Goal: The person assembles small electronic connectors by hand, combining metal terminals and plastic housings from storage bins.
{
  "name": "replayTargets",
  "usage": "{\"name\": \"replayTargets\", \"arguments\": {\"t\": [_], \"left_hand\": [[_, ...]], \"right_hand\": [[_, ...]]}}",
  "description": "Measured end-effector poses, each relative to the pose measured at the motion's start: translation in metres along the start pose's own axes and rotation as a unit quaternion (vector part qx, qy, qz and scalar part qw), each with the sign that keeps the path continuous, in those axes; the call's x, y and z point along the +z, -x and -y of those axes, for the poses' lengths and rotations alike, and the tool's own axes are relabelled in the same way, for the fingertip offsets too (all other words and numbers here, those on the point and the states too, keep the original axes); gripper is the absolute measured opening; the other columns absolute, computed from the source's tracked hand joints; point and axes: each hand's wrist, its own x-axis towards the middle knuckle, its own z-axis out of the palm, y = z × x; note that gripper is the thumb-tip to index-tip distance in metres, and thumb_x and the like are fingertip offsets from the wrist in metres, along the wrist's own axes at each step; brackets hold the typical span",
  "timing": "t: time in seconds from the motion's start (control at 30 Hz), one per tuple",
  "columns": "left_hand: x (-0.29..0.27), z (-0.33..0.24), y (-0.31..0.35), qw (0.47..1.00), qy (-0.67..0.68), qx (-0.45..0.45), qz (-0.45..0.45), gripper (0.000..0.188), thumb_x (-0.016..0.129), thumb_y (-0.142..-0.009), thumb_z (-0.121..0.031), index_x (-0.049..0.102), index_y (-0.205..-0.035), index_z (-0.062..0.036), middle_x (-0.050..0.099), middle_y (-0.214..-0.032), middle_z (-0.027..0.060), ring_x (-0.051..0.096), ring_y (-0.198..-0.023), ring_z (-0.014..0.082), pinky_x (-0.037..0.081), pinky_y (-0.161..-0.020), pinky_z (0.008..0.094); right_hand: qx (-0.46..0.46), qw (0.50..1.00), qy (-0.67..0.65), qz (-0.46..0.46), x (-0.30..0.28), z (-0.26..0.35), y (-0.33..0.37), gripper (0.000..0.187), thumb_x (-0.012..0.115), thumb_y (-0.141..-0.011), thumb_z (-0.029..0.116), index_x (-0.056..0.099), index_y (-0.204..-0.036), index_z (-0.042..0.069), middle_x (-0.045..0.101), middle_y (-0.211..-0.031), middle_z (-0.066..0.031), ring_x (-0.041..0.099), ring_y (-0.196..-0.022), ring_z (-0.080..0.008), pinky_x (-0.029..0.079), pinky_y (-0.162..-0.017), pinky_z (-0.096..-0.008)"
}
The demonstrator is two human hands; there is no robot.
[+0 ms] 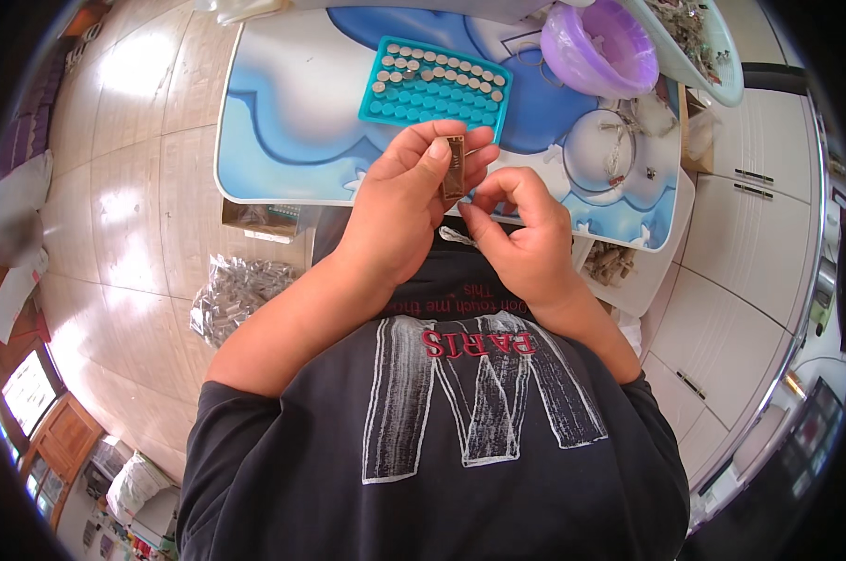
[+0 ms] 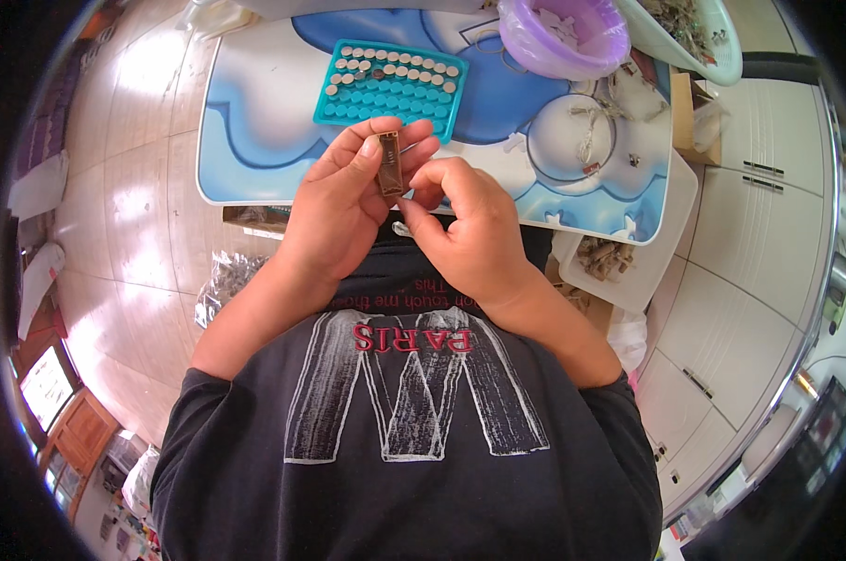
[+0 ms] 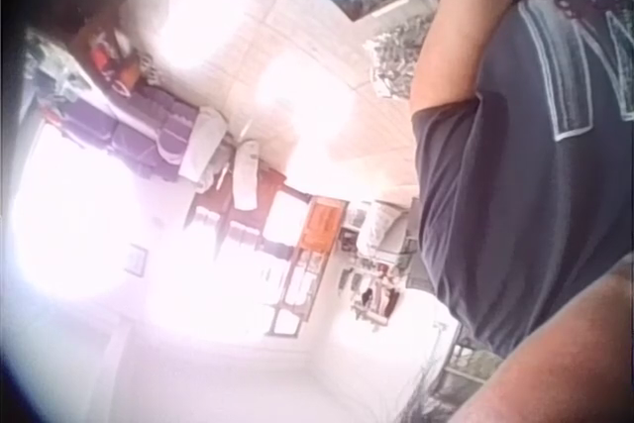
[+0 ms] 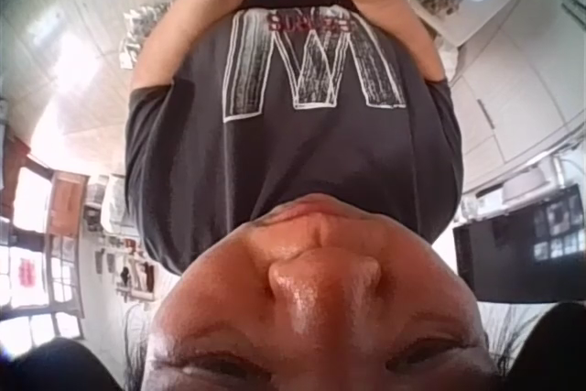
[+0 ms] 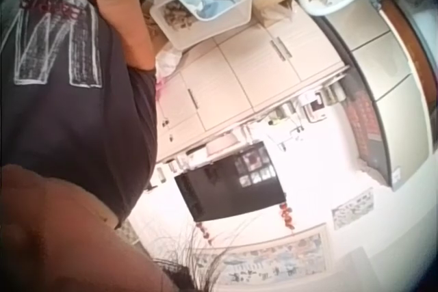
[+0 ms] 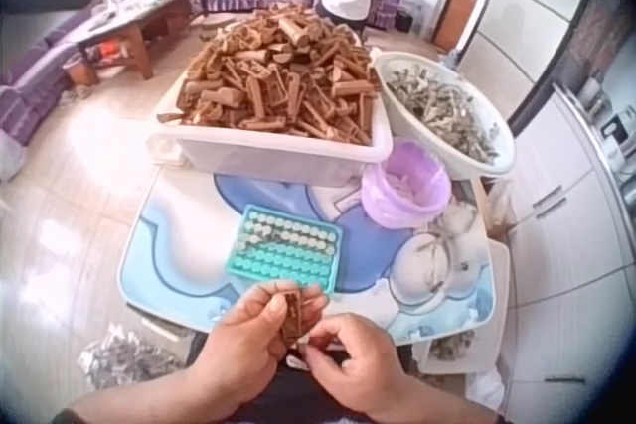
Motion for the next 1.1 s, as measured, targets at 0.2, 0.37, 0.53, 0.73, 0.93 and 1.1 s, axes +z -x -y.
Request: {"name": "replayTargets", "arguments": {"t": [0.2,0.37,0.53,0.73,0.93,1.1], "left_hand": [[0.000,0.000,-0.001,1.000,0.004,0.012,-0.002,0.022,0.038,-0.098,-0.015,0.043,-0.114,-0.0007,0.052,-0.120,0.0167,0.053,-0.112,0.0243,0.044,-0.095,0.0352],[0.000,-0.001,0.001,1.000,0.008,0.007,-0.010,0.023,0.037,-0.098,-0.015,0.042,-0.115,-0.0004,0.051,-0.121,0.0167,0.053,-0.113,0.0241,0.044,-0.095,0.0357],[-0.001,-0.001,-0.001,1.000,0.008,0.004,-0.014,0.024,0.037,-0.098,-0.015,0.042,-0.116,-0.0001,0.051,-0.121,0.0164,0.053,-0.112,0.0240,0.045,-0.094,0.0356],[0.001,-0.003,0.000,1.000,0.014,0.007,-0.016,0.024,0.037,-0.098,-0.016,0.042,-0.116,-0.0001,0.052,-0.119,0.0163,0.054,-0.111,0.0234,0.045,-0.093,0.0352],[0.000,-0.003,0.001,1.000,0.006,0.009,-0.022,0.025,0.038,-0.098,-0.014,0.042,-0.117,0.0019,0.052,-0.120,0.0209,0.053,-0.112,0.0273,0.043,-0.097,0.0366],[-0.002,-0.002,0.003,0.999,-0.012,0.011,-0.028,0.025,0.039,-0.098,-0.015,0.042,-0.116,0.0025,0.052,-0.120,0.0211,0.054,-0.111,0.0265,0.043,-0.097,0.0357]], "right_hand": [[-0.028,0.999,-0.038,0.013,0.000,0.007,-0.002,0.019,0.064,-0.075,-0.007,0.051,-0.086,0.001,0.058,-0.072,-0.0088,0.060,-0.065,-0.0174,0.048,-0.059,-0.0279],[-0.016,0.998,-0.062,0.015,0.006,0.006,-0.001,0.020,0.063,-0.077,-0.007,0.050,-0.089,0.001,0.058,-0.073,-0.0072,0.059,-0.066,-0.0143,0.048,-0.060,-0.0273],[0.014,0.992,-0.123,0.012,0.009,0.002,0.001,0.020,0.062,-0.078,-0.006,0.049,-0.091,0.002,0.057,-0.072,-0.0043,0.057,-0.066,-0.0102,0.047,-0.060,-0.0257],[0.021,0.990,-0.142,0.016,0.012,0.000,0.001,0.017,0.062,-0.079,-0.006,0.052,-0.091,0.002,0.059,-0.073,-0.0044,0.057,-0.067,-0.0100,0.046,-0.060,-0.0255],[-0.041,0.998,-0.057,0.007,0.012,0.001,-0.004,0.019,0.064,-0.075,-0.007,0.062,-0.092,0.001,0.063,-0.080,-0.0110,0.062,-0.069,-0.0227,0.048,-0.061,-0.0310],[-0.050,0.998,0.003,0.047,0.008,-0.001,-0.006,0.020,0.068,-0.073,0.001,0.064,-0.093,0.002,0.064,-0.079,-0.0120,0.062,-0.072,-0.0269,0.048,-0.064,-0.0346]]}}
